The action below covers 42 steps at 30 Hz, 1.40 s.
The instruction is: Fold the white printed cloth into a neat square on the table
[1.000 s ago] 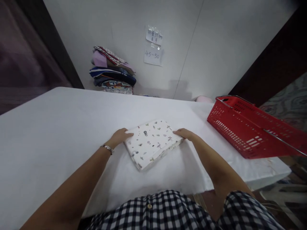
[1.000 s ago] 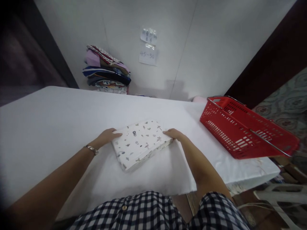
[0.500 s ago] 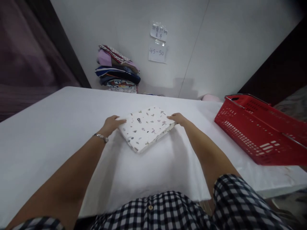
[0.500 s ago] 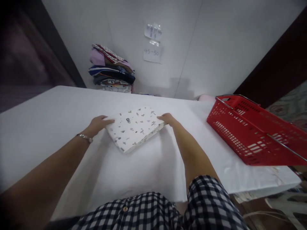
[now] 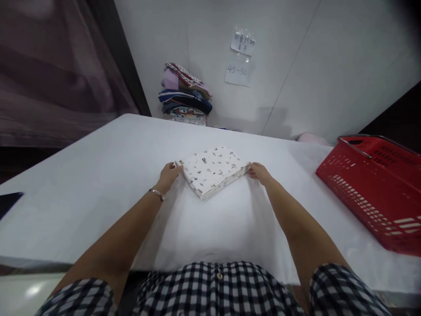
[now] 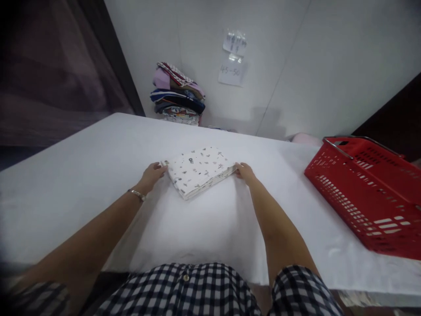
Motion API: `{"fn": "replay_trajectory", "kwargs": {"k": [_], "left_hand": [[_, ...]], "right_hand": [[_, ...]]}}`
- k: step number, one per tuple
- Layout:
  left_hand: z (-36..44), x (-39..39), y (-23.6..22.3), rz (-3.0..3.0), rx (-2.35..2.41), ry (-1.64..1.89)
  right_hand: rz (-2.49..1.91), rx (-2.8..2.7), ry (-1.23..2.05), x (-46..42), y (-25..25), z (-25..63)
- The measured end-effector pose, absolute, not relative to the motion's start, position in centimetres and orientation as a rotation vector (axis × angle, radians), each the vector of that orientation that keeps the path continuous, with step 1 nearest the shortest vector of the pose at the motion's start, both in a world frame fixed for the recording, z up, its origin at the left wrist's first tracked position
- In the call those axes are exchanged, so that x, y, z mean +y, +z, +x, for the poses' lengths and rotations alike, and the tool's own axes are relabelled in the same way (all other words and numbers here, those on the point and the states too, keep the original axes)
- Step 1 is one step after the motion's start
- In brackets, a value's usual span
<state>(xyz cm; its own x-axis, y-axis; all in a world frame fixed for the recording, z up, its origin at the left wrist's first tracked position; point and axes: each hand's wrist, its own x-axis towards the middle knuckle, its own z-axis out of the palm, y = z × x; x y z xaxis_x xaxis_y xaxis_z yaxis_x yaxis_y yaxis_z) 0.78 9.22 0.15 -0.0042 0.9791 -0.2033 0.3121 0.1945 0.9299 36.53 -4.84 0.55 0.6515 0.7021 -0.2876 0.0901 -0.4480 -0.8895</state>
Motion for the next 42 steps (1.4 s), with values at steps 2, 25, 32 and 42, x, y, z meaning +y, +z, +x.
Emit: {"fn": "replay_trajectory", "kwargs": {"k": [2,25,32,42], "left_hand": [[0.4,7.2,0.0,1.298,1.480,0.873],[2.2,-6.0,-1.4,2.176,1.314,0.627],[2.3,-6.2,-1.6,2.163,1.310,0.727],[2.3,-5.6,-2.0,2.195,1.386,0.929]], "right_hand": [[-1.898,-0.582,0.788,-6.0,0.2,35.9],[-1.624,-2.004,-0.016,-8.7,-1.5,19.3],[-1.614,-1.901,-0.008,-8.1,-2.6,19.1],[-1.777,-1.744,0.093,-11.3,-2.9,19.0]]}}
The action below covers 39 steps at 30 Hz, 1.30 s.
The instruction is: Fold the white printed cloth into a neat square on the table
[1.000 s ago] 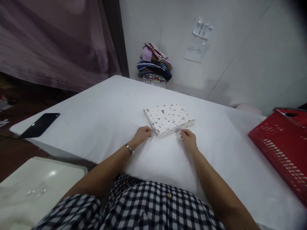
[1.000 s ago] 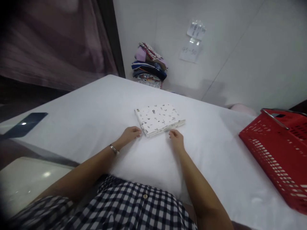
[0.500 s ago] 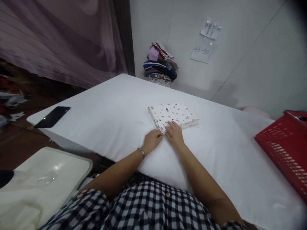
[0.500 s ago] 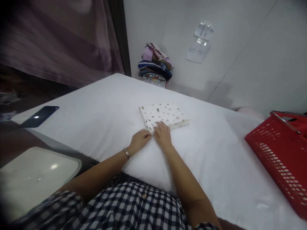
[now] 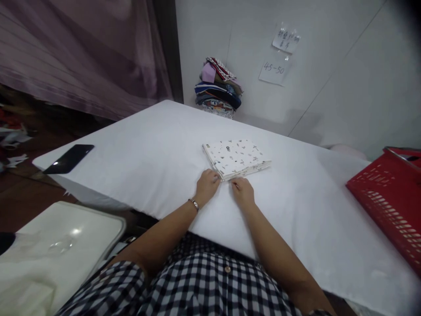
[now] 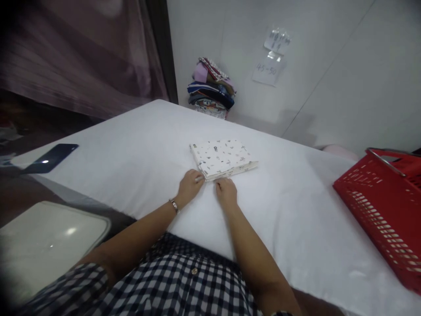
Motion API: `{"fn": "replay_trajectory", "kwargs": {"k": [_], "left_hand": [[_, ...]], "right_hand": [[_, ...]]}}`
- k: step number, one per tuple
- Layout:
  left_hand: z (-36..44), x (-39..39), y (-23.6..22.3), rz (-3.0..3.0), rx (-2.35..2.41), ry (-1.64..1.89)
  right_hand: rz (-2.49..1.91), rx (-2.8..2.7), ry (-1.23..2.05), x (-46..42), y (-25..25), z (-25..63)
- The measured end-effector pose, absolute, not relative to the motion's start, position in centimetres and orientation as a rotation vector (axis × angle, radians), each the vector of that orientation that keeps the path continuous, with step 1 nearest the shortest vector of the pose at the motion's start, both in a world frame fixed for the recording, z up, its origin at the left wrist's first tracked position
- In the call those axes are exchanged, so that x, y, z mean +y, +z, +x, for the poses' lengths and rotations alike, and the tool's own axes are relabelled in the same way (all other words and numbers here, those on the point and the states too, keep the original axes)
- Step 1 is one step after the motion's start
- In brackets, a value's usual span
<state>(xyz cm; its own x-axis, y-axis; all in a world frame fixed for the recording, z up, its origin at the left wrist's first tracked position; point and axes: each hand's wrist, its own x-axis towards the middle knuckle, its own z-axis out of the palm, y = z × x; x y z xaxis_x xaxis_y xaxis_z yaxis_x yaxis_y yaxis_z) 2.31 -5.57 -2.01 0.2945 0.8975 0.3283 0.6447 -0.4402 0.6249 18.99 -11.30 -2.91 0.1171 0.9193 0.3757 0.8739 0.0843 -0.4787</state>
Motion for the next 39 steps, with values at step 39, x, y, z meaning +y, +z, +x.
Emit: {"fn": "replay_trajectory", "kwargs": {"k": [39], "left_hand": [[2.5,-2.0,-3.3,2.311,1.084,1.103]], "right_hand": [[-1.619,-1.965,-0.247,-9.2,-2.9,17.5]]}}
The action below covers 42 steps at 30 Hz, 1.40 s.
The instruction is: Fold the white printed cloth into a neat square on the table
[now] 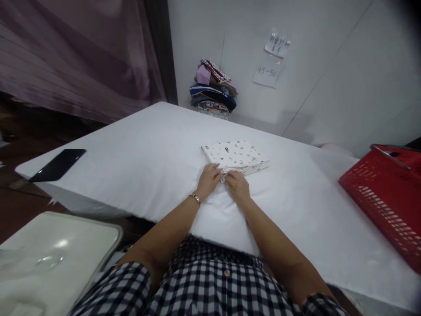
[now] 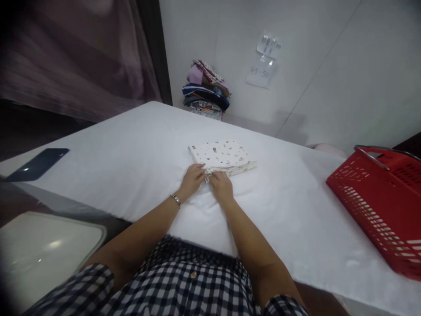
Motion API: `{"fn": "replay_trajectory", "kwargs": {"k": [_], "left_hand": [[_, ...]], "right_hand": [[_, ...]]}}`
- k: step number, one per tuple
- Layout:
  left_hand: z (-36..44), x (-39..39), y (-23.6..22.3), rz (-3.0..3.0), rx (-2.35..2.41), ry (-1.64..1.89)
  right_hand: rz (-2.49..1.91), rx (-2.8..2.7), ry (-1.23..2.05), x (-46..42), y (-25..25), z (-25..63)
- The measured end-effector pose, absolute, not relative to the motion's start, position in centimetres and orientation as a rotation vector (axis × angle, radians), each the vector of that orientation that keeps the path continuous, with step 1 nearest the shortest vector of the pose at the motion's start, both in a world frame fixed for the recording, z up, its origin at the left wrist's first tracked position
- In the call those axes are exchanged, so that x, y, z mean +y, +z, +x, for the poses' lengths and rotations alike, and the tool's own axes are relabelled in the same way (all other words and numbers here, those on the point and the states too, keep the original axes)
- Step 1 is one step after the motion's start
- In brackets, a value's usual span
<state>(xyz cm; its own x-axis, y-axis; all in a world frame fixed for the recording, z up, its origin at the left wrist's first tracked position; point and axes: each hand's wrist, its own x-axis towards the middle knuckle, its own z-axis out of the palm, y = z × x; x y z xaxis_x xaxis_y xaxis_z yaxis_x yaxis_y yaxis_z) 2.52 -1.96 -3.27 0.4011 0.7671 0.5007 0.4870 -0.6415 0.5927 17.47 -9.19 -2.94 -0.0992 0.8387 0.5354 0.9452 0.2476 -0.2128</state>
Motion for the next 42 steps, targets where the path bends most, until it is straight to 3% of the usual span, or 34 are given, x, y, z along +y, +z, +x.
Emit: {"fn": "replay_trajectory", "kwargs": {"k": [28,42], "left_hand": [[2.1,-2.1,-3.1,2.402,1.019,1.105],[1.5,-3.2,-2.9,2.654,1.055,0.860]], "right_hand": [[-1.656,-2.030,-0.233,-8.7,-3.4,17.2],[-1.647,-2.095,-0.144,-9.5,-3.7,17.3]]}}
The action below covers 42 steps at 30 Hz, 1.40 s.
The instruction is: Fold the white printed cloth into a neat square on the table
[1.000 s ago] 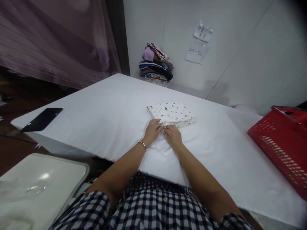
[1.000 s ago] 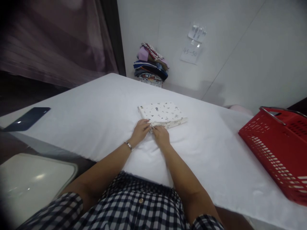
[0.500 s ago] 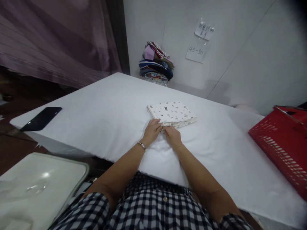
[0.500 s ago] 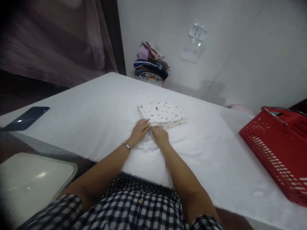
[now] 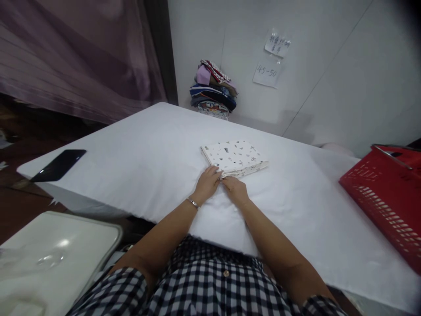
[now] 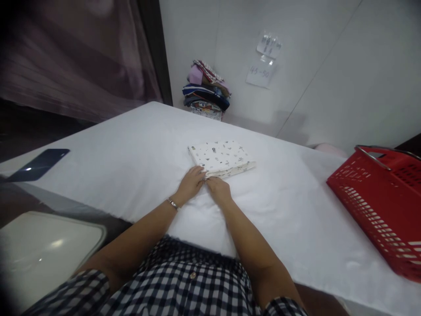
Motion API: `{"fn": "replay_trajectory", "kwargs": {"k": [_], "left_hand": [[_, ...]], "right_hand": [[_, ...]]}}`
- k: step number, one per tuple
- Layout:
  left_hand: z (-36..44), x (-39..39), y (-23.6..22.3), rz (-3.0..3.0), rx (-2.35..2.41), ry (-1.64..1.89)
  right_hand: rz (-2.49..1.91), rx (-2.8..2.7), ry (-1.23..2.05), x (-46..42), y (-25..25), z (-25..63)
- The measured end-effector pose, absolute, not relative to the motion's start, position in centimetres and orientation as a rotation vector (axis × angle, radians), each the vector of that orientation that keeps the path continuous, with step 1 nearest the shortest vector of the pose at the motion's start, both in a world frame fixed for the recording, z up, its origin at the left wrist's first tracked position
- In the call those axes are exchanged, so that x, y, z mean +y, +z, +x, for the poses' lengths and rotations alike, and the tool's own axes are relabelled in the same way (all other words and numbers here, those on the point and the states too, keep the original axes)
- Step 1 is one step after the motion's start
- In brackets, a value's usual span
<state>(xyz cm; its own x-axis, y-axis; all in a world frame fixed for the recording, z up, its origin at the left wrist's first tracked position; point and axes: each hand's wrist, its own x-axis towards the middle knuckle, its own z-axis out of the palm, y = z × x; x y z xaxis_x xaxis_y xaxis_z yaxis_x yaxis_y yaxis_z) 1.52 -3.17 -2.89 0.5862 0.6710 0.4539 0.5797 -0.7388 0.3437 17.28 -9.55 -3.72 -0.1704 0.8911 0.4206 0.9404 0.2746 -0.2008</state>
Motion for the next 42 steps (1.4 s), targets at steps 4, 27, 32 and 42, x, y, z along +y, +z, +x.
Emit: {"fn": "replay_trajectory", "kwargs": {"k": [4,27,32,42], "left_hand": [[1.6,-3.5,-2.5,2.679,1.094,0.807],[2.1,-4.8,-2.0,2.752,1.023,0.817],[2.2,-5.2,-2.3,2.726,0.978,0.764],[2.3,-4.5,-2.5,2.689,1.021,0.801]], "right_hand": [[-1.635,-2.108,-0.197,-10.3,-3.9,17.1],[-1.625,-2.113,-0.141,-10.9,-3.3,16.3],[-1.541,-1.972,0.018,-10.1,-2.5,18.8],[-2.049,-0.764,0.374,-5.5,0.5,33.2]]}}
